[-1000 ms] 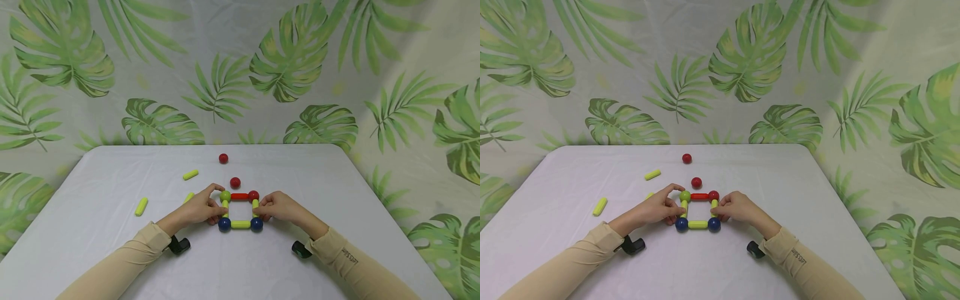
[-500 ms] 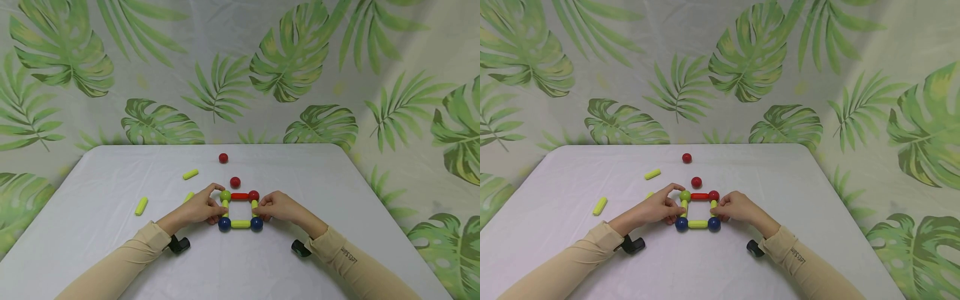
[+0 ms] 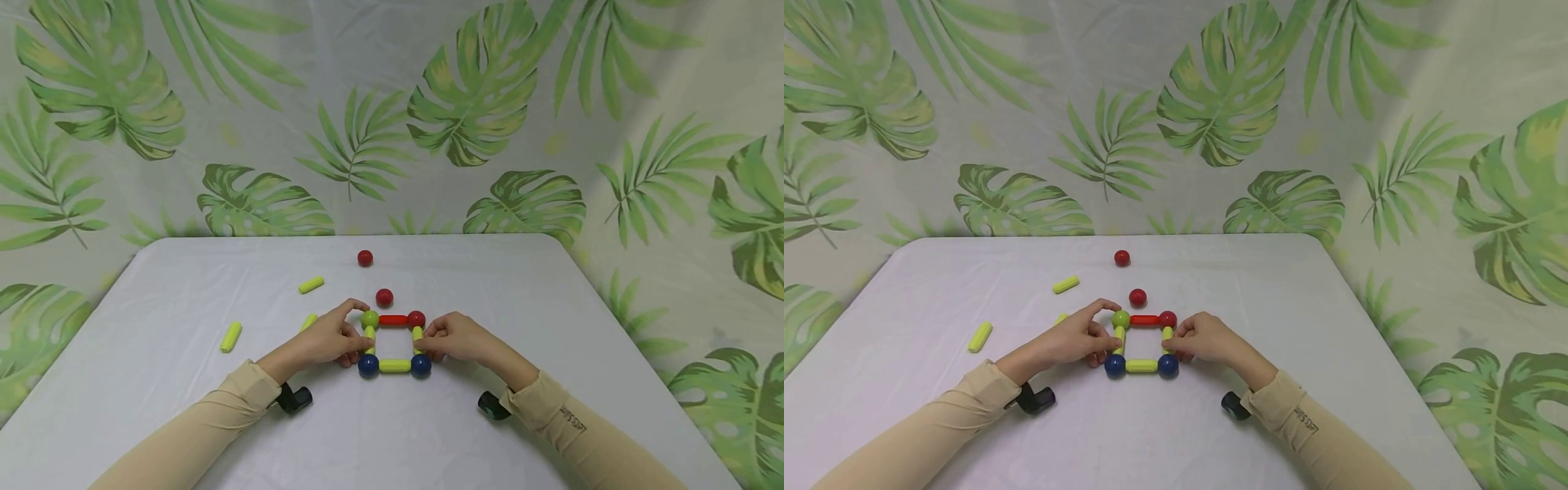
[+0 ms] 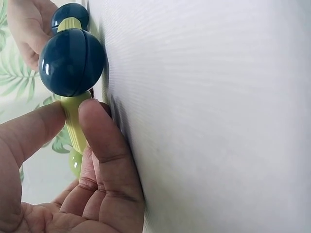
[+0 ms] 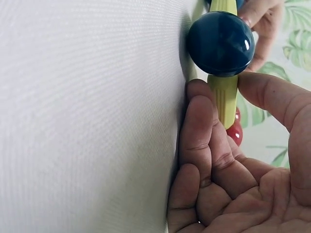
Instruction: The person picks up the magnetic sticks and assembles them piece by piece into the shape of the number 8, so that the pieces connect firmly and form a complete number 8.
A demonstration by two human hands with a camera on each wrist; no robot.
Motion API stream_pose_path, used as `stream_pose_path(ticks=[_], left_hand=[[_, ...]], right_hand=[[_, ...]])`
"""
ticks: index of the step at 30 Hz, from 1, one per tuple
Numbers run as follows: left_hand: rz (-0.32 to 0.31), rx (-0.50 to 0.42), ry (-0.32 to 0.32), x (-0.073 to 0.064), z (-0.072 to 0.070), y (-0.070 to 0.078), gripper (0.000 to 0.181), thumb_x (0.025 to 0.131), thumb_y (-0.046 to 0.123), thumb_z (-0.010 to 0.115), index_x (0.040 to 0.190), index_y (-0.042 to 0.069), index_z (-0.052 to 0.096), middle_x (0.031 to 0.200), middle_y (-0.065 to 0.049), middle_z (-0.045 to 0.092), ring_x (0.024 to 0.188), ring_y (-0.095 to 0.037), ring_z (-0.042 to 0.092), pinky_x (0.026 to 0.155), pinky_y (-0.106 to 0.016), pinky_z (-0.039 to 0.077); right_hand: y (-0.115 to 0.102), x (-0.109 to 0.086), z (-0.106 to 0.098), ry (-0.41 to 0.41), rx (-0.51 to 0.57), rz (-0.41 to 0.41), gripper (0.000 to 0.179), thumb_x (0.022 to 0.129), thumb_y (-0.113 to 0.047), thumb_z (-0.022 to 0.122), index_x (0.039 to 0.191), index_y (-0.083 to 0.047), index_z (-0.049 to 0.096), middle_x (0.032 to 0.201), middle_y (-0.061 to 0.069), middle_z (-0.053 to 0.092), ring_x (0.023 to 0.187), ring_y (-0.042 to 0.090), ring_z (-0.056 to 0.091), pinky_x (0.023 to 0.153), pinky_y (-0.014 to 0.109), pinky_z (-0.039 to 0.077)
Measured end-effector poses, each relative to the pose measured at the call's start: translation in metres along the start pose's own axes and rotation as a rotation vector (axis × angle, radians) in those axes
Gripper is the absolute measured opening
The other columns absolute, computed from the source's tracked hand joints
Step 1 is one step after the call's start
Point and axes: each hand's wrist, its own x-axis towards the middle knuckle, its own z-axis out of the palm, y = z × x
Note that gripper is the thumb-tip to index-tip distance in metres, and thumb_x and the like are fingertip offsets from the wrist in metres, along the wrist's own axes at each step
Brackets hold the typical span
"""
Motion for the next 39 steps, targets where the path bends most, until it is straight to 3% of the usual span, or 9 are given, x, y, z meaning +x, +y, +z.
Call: stream_pose_path(ticks=[14, 19, 29, 35, 39], left_hand=[[0.007, 0.061, -0.009, 0.000, -0.004, 0.002, 0.066, 0.102, 0.027, 0.076, 0.157, 0.017, 0.041, 0.089, -0.007, 0.076, 0.071, -0.017, 0.069, 0.069, -0.030, 0.060], [0.030, 0.102, 0.008, -0.005, -0.011, 0.006, 0.064, 0.102, 0.026, 0.076, 0.156, 0.015, 0.044, 0.094, -0.008, 0.077, 0.073, -0.019, 0.069, 0.071, -0.031, 0.058], [0.049, 0.262, 0.134, -0.019, -0.041, 0.010, 0.048, 0.102, 0.026, 0.075, 0.144, 0.011, 0.058, 0.098, -0.008, 0.070, 0.073, -0.024, 0.071, 0.065, -0.031, 0.056], [0.072, 0.443, 0.219, -0.028, -0.060, 0.006, 0.045, 0.102, 0.027, 0.075, 0.139, 0.007, 0.062, 0.101, -0.008, 0.070, 0.080, -0.018, 0.069, 0.069, -0.031, 0.053], [0.061, 0.515, 0.232, -0.034, -0.068, 0.003, 0.043, 0.102, 0.027, 0.074, 0.137, 0.006, 0.062, 0.101, -0.008, 0.070, 0.082, -0.019, 0.068, 0.070, -0.032, 0.053]], right_hand=[[0.003, -0.005, -0.009, 0.035, -0.075, -0.027, 0.026, 0.098, -0.036, 0.078, 0.102, -0.011, 0.073, 0.083, 0.001, 0.075, 0.074, 0.015, 0.064, 0.066, 0.028, 0.048], [0.000, -0.008, -0.013, 0.071, -0.122, -0.099, 0.025, 0.098, -0.035, 0.077, 0.103, -0.011, 0.073, 0.083, 0.002, 0.070, 0.072, 0.015, 0.057, 0.063, 0.028, 0.045], [-0.009, -0.011, -0.011, 0.087, -0.184, -0.324, 0.018, 0.099, -0.029, 0.079, 0.107, -0.013, 0.073, 0.090, -0.003, 0.068, 0.086, 0.013, 0.061, 0.072, 0.025, 0.051], [-0.017, -0.010, -0.005, 0.039, -0.229, -0.395, 0.026, 0.099, -0.025, 0.079, 0.118, -0.009, 0.073, 0.099, -0.001, 0.072, 0.095, 0.013, 0.064, 0.080, 0.029, 0.053], [-0.022, -0.009, 0.001, -0.003, -0.280, -0.418, 0.031, 0.099, -0.025, 0.078, 0.126, -0.009, 0.073, 0.110, 0.003, 0.074, 0.103, 0.016, 0.065, 0.089, 0.037, 0.057]])
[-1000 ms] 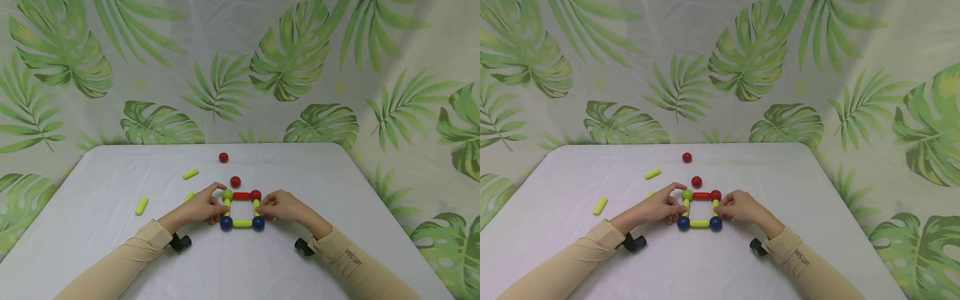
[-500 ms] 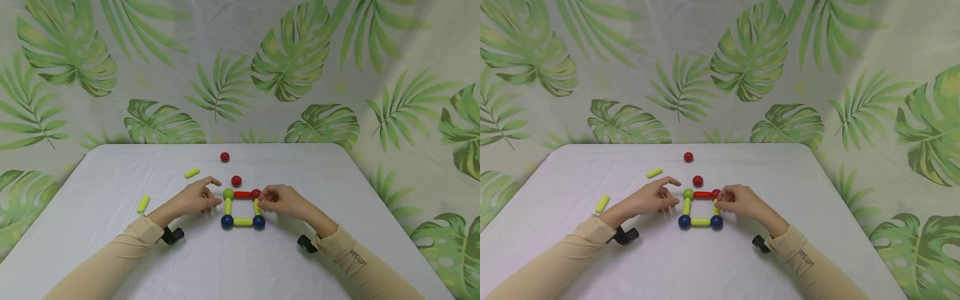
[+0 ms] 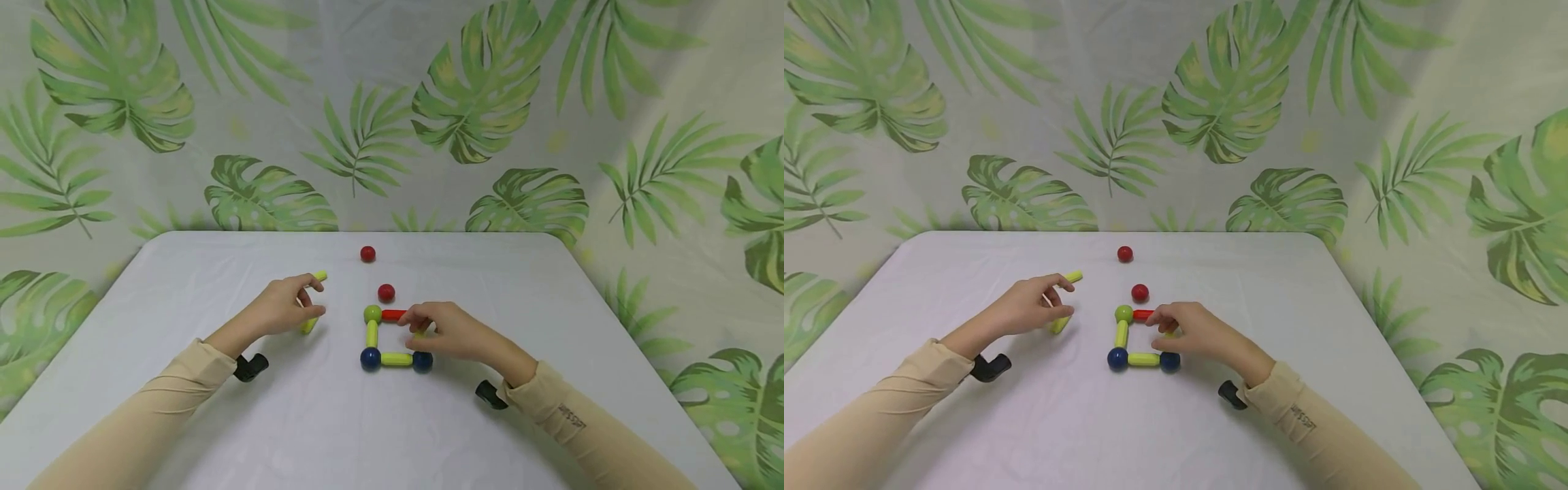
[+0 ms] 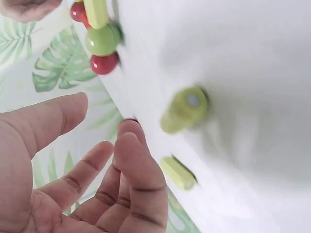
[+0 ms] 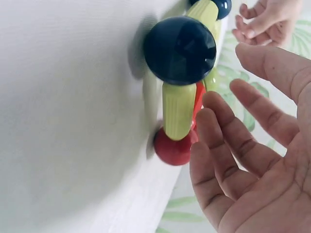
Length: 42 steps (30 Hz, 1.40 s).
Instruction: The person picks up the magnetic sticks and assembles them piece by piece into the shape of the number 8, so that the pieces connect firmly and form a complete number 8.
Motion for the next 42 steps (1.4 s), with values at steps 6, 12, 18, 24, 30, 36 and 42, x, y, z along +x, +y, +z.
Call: stream_pose_path(ticks=[6, 12, 18, 24, 30, 36, 42], left_hand=[[-0.027, 0.048, -0.027, -0.003, -0.003, -0.007, 0.042, 0.101, 0.028, 0.075, 0.133, 0.004, 0.063, 0.096, -0.008, 0.071, 0.077, -0.018, 0.064, 0.069, -0.032, 0.052], [-0.078, 0.071, -0.051, -0.004, -0.002, -0.011, 0.040, 0.098, 0.030, 0.077, 0.127, 0.004, 0.065, 0.089, -0.006, 0.070, 0.073, -0.017, 0.061, 0.068, -0.031, 0.050], [-0.092, 0.069, -0.062, -0.001, 0.002, -0.018, 0.040, 0.097, 0.028, 0.079, 0.125, 0.004, 0.065, 0.084, -0.005, 0.069, 0.069, -0.016, 0.061, 0.065, -0.029, 0.050], [-0.102, 0.055, -0.078, 0.002, 0.006, -0.023, 0.038, 0.096, 0.027, 0.080, 0.125, 0.005, 0.067, 0.085, -0.005, 0.069, 0.069, -0.015, 0.062, 0.063, -0.028, 0.049], [-0.090, 0.034, -0.076, 0.001, 0.007, -0.024, 0.034, 0.096, 0.025, 0.079, 0.121, 0.004, 0.069, 0.082, -0.004, 0.069, 0.068, -0.015, 0.061, 0.063, -0.028, 0.049], [-0.084, 0.015, -0.079, 0.002, 0.008, -0.025, 0.031, 0.097, 0.027, 0.078, 0.117, 0.005, 0.070, 0.077, -0.002, 0.068, 0.065, -0.013, 0.062, 0.064, -0.028, 0.049], [-0.072, 0.002, -0.071, 0.005, 0.010, -0.028, 0.029, 0.098, 0.027, 0.076, 0.115, 0.005, 0.071, 0.073, -0.002, 0.069, 0.063, -0.014, 0.062, 0.064, -0.029, 0.048]], right_hand=[[-0.008, 0.005, 0.005, -0.046, -0.036, -0.045, 0.032, 0.099, -0.022, 0.077, 0.129, -0.011, 0.072, 0.116, 0.005, 0.075, 0.108, 0.021, 0.067, 0.097, 0.040, 0.058], [-0.012, 0.010, 0.012, -0.068, -0.067, -0.087, 0.033, 0.099, -0.024, 0.078, 0.130, -0.012, 0.073, 0.118, 0.005, 0.075, 0.112, 0.021, 0.068, 0.101, 0.041, 0.057], [-0.016, 0.015, 0.018, -0.100, -0.056, -0.114, 0.034, 0.099, -0.020, 0.079, 0.131, -0.013, 0.073, 0.125, 0.001, 0.076, 0.113, 0.020, 0.070, 0.104, 0.043, 0.056], [-0.020, 0.021, 0.023, -0.129, -0.049, -0.158, 0.032, 0.098, -0.017, 0.080, 0.129, -0.014, 0.073, 0.122, -0.001, 0.076, 0.110, 0.015, 0.072, 0.101, 0.035, 0.059], [-0.020, 0.024, 0.025, -0.136, -0.048, -0.166, 0.033, 0.097, -0.018, 0.081, 0.130, -0.015, 0.073, 0.116, -0.001, 0.076, 0.105, 0.012, 0.071, 0.098, 0.031, 0.058], [-0.019, 0.027, 0.027, -0.142, -0.026, -0.187, 0.028, 0.098, -0.019, 0.081, 0.125, -0.017, 0.074, 0.111, -0.004, 0.075, 0.102, 0.010, 0.070, 0.096, 0.029, 0.058], [-0.019, 0.030, 0.029, -0.158, -0.014, -0.193, 0.026, 0.098, -0.019, 0.081, 0.123, -0.018, 0.074, 0.106, -0.009, 0.074, 0.098, 0.004, 0.067, 0.096, 0.029, 0.058]])
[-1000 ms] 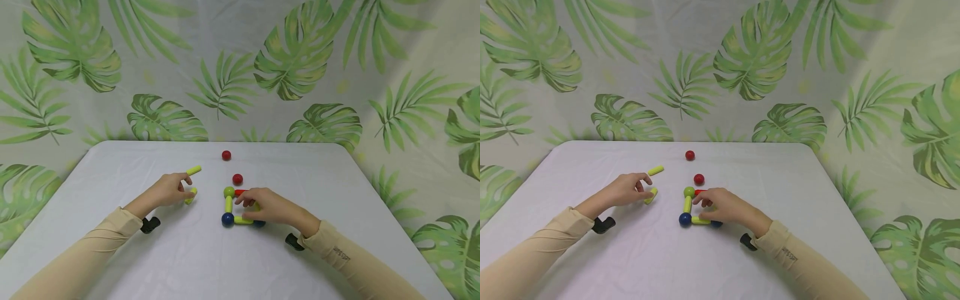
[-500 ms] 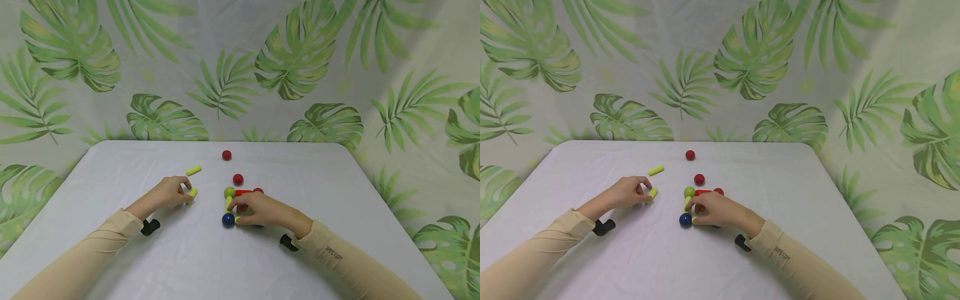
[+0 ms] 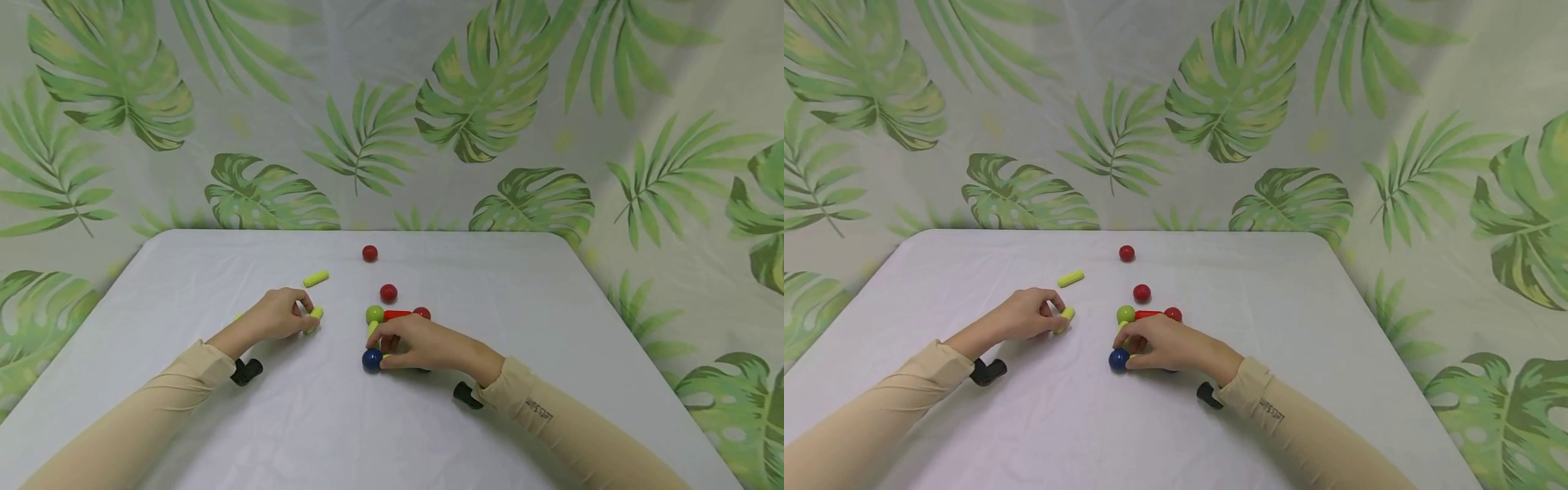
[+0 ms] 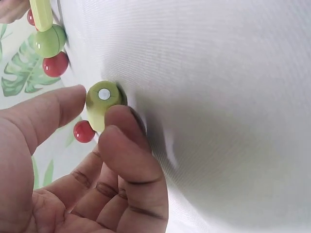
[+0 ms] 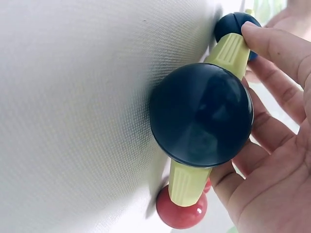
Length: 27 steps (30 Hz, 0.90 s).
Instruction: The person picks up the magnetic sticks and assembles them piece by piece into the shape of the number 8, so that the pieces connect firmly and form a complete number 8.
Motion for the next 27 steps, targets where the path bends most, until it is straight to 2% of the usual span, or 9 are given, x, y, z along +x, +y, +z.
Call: stream_pose_path(ticks=[9, 15, 21, 27], left_hand=[[-0.025, -0.008, 0.000, 0.005, 0.002, 0.000, 0.025, 0.099, 0.024, 0.074, 0.112, 0.003, 0.071, 0.075, -0.002, 0.073, 0.063, -0.013, 0.064, 0.065, -0.029, 0.051], [-0.041, -0.009, 0.000, 0.001, 0.006, 0.007, 0.019, 0.097, 0.023, 0.074, 0.103, 0.004, 0.073, 0.078, 0.000, 0.075, 0.064, -0.011, 0.065, 0.066, -0.027, 0.052], [-0.051, -0.088, -0.013, -0.010, 0.014, 0.016, 0.013, 0.095, 0.020, 0.074, 0.096, 0.007, 0.074, 0.072, 0.000, 0.073, 0.064, -0.012, 0.065, 0.064, -0.027, 0.050], [-0.077, -0.226, -0.079, -0.026, 0.027, 0.027, 0.010, 0.093, 0.019, 0.074, 0.092, 0.009, 0.074, 0.070, -0.001, 0.073, 0.064, -0.012, 0.066, 0.062, -0.026, 0.051]], right_hand=[[0.001, 0.001, 0.000, -0.024, 0.015, 0.002, 0.025, 0.099, -0.019, 0.080, 0.123, -0.018, 0.073, 0.099, -0.010, 0.072, 0.093, 0.001, 0.064, 0.093, 0.028, 0.058], [0.003, 0.000, -0.001, -0.027, 0.018, 0.007, 0.025, 0.099, -0.019, 0.080, 0.123, -0.019, 0.072, 0.098, -0.010, 0.071, 0.092, 0.001, 0.064, 0.093, 0.028, 0.058], [0.003, 0.001, -0.002, -0.031, 0.024, 0.019, 0.025, 0.099, -0.020, 0.080, 0.123, -0.019, 0.072, 0.099, -0.011, 0.070, 0.093, 0.001, 0.064, 0.093, 0.029, 0.059], [0.003, 0.001, -0.002, -0.033, 0.027, 0.023, 0.025, 0.099, -0.019, 0.080, 0.123, -0.019, 0.072, 0.099, -0.010, 0.071, 0.093, 0.001, 0.064, 0.094, 0.029, 0.059]])
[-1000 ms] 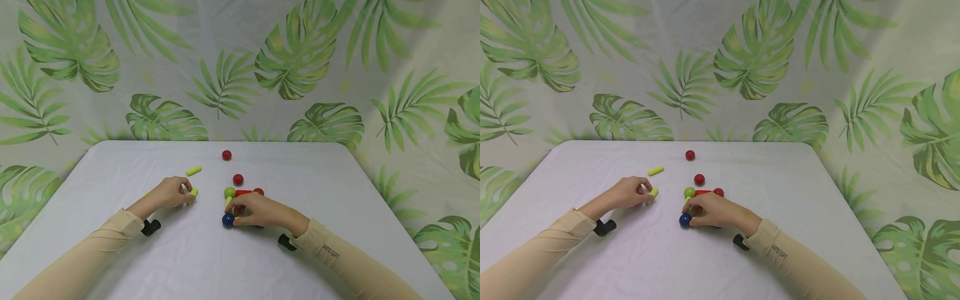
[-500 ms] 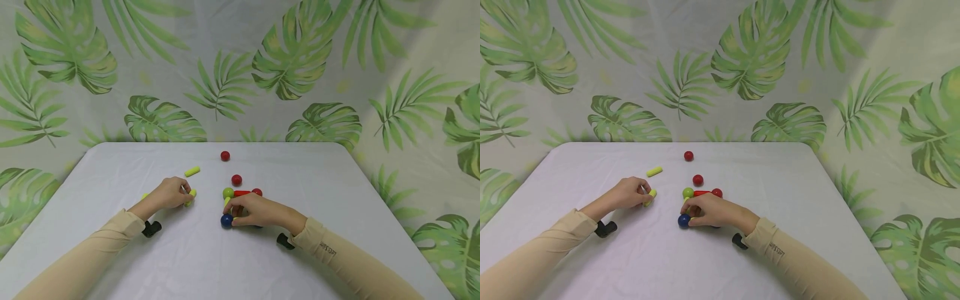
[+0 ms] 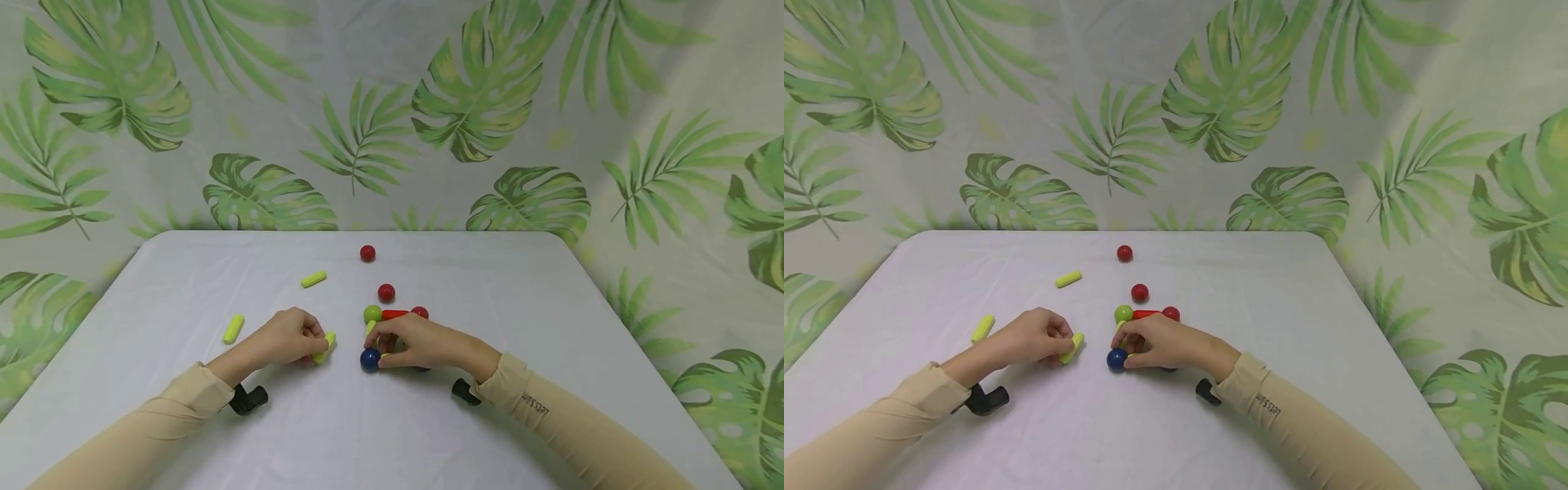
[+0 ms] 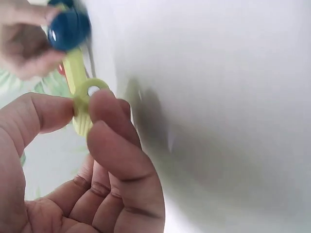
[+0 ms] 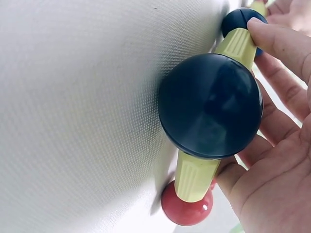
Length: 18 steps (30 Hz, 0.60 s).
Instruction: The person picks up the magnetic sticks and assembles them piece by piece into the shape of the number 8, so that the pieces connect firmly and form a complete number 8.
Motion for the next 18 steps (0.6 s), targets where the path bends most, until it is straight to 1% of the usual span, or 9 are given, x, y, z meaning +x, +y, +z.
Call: stream_pose_path(ticks=[3, 5, 8, 10, 14, 18], left_hand=[[0.006, -0.076, -0.045, -0.009, 0.010, 0.001, 0.008, 0.091, 0.017, 0.074, 0.091, 0.009, 0.074, 0.069, -0.002, 0.072, 0.062, -0.012, 0.067, 0.060, -0.026, 0.053], [0.025, -0.123, -0.076, -0.014, 0.016, 0.001, 0.008, 0.090, 0.015, 0.073, 0.092, 0.007, 0.074, 0.068, -0.002, 0.072, 0.061, -0.012, 0.067, 0.059, -0.027, 0.054], [0.054, -0.202, -0.128, -0.021, 0.025, 0.000, 0.009, 0.090, 0.014, 0.072, 0.092, 0.005, 0.073, 0.067, -0.002, 0.072, 0.061, -0.011, 0.067, 0.059, -0.026, 0.056], [0.062, -0.257, -0.162, -0.024, 0.030, 0.001, 0.010, 0.092, 0.014, 0.072, 0.094, 0.004, 0.073, 0.068, -0.002, 0.073, 0.061, -0.011, 0.068, 0.059, -0.026, 0.057], [0.050, -0.352, -0.212, -0.028, 0.040, 0.004, 0.012, 0.094, 0.014, 0.073, 0.096, 0.002, 0.072, 0.070, -0.003, 0.074, 0.061, -0.010, 0.069, 0.060, -0.024, 0.059], [0.034, -0.421, -0.237, -0.029, 0.049, 0.008, 0.013, 0.095, 0.013, 0.074, 0.096, 0.000, 0.072, 0.071, -0.004, 0.075, 0.061, -0.009, 0.071, 0.060, -0.022, 0.060]], right_hand=[[0.001, 0.001, 0.001, 0.000, 0.007, 0.001, 0.026, 0.099, -0.019, 0.080, 0.123, -0.018, 0.072, 0.099, -0.010, 0.072, 0.094, 0.001, 0.065, 0.094, 0.029, 0.058], [0.001, 0.001, 0.001, -0.003, 0.013, 0.002, 0.026, 0.099, -0.019, 0.080, 0.124, -0.019, 0.072, 0.100, -0.010, 0.072, 0.094, 0.001, 0.065, 0.094, 0.028, 0.058], [0.001, 0.001, 0.001, -0.008, 0.019, 0.001, 0.026, 0.099, -0.020, 0.080, 0.124, -0.019, 0.072, 0.100, -0.010, 0.072, 0.094, 0.000, 0.065, 0.094, 0.027, 0.058], [0.001, 0.001, 0.001, -0.008, 0.018, 0.003, 0.026, 0.099, -0.020, 0.080, 0.123, -0.019, 0.072, 0.100, -0.010, 0.072, 0.094, 0.000, 0.065, 0.093, 0.026, 0.058], [0.001, 0.001, 0.000, -0.005, 0.021, 0.009, 0.025, 0.099, -0.020, 0.080, 0.123, -0.019, 0.072, 0.100, -0.010, 0.072, 0.094, 0.000, 0.065, 0.093, 0.027, 0.059], [0.002, 0.002, 0.001, -0.004, 0.021, 0.009, 0.025, 0.099, -0.019, 0.080, 0.122, -0.019, 0.072, 0.100, -0.010, 0.072, 0.093, 0.000, 0.065, 0.093, 0.026, 0.058]])
